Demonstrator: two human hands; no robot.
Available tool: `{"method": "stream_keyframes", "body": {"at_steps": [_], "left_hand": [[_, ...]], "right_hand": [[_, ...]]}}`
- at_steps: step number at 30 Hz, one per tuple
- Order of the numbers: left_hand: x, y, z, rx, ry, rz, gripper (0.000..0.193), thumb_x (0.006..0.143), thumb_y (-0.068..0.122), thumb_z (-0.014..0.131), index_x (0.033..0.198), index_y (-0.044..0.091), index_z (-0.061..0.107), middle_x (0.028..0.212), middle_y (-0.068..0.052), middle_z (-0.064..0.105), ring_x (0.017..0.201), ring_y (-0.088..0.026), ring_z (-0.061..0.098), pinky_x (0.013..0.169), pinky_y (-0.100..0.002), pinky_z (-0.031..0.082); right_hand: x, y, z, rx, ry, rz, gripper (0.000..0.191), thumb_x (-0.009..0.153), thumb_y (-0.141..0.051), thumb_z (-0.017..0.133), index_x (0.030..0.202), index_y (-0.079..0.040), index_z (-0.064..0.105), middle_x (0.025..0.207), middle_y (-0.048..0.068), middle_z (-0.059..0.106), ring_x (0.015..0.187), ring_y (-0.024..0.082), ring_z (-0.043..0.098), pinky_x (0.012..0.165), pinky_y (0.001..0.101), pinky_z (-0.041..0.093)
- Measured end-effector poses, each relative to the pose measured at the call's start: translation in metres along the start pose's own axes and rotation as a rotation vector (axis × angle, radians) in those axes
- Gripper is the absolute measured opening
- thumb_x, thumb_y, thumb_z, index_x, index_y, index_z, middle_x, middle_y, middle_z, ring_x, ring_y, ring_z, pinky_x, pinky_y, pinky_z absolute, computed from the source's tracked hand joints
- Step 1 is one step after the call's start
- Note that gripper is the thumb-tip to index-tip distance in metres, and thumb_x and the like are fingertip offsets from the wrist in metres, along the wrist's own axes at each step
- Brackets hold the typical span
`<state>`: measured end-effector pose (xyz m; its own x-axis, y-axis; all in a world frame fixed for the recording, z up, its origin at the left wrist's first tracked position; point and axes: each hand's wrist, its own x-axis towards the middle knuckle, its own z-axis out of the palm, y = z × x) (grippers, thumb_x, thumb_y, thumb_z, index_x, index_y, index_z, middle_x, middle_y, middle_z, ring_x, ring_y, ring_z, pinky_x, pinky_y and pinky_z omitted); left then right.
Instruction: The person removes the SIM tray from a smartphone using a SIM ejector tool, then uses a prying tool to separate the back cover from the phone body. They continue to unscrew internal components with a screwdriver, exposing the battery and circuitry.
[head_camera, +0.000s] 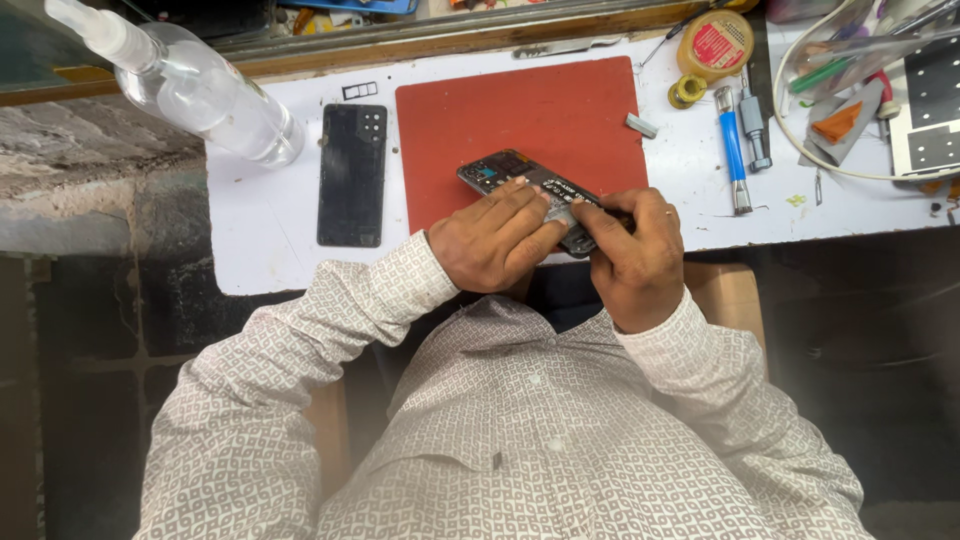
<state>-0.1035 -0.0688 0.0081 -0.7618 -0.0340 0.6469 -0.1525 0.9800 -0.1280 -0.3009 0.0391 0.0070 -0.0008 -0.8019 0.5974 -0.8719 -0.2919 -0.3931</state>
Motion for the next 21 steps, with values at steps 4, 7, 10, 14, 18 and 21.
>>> {"method": "stream_keyframes", "body": {"at_steps": [4,7,10,14,18,21], "left_hand": [[-0.004,-0.002,-0.007,-0.046,-0.007,-0.029,0.025,0.099,0.013,0.067,0.119,-0.002,0.065,0.111,-0.022,0.069,0.105,-0.035,0.072,0.095,-0.044,0.062],[-0.006,-0.007,-0.012,-0.079,-0.028,-0.030,0.024,0.099,0.011,0.068,0.118,-0.003,0.065,0.111,-0.022,0.069,0.104,-0.035,0.072,0.094,-0.043,0.062],[-0.007,-0.012,-0.015,-0.095,-0.028,-0.018,0.023,0.098,0.010,0.067,0.116,-0.004,0.066,0.112,-0.022,0.070,0.105,-0.035,0.072,0.093,-0.042,0.062],[-0.007,-0.023,-0.020,-0.125,-0.056,0.038,0.024,0.098,0.012,0.067,0.115,-0.005,0.066,0.110,-0.023,0.070,0.103,-0.036,0.073,0.089,-0.042,0.062],[-0.004,-0.033,-0.027,-0.135,-0.080,0.103,0.022,0.098,0.011,0.067,0.113,-0.005,0.065,0.109,-0.023,0.070,0.101,-0.036,0.073,0.088,-0.042,0.063],[0.001,-0.038,-0.034,-0.112,-0.076,0.142,0.024,0.097,0.013,0.065,0.115,-0.003,0.064,0.108,-0.021,0.069,0.098,-0.034,0.073,0.086,-0.042,0.063]], "right_hand": [[0.009,-0.008,-0.007,-0.069,-0.067,-0.065,0.036,0.081,0.006,0.073,0.115,-0.007,0.076,0.096,0.007,0.058,0.090,0.025,0.060,0.080,0.0401,0.046],[0.018,-0.016,-0.010,-0.113,-0.095,-0.086,0.031,0.085,0.003,0.073,0.114,-0.007,0.076,0.095,0.007,0.057,0.085,0.024,0.059,0.076,0.0397,0.045],[0.026,-0.023,-0.013,-0.145,-0.123,-0.108,0.025,0.089,0.002,0.073,0.112,-0.006,0.076,0.089,0.006,0.054,0.076,0.022,0.057,0.070,0.0386,0.043],[0.035,-0.029,-0.017,-0.176,-0.173,-0.163,0.025,0.088,0.003,0.071,0.111,-0.004,0.075,0.088,0.006,0.052,0.075,0.022,0.058,0.068,0.0386,0.045],[0.042,-0.033,-0.018,-0.193,-0.211,-0.191,0.021,0.087,0.003,0.071,0.108,-0.003,0.074,0.085,0.007,0.050,0.069,0.022,0.057,0.062,0.0389,0.043],[0.046,-0.034,-0.016,-0.195,-0.220,-0.196,0.017,0.088,0.001,0.073,0.104,-0.003,0.074,0.084,0.007,0.050,0.065,0.020,0.055,0.059,0.0382,0.042]]}}
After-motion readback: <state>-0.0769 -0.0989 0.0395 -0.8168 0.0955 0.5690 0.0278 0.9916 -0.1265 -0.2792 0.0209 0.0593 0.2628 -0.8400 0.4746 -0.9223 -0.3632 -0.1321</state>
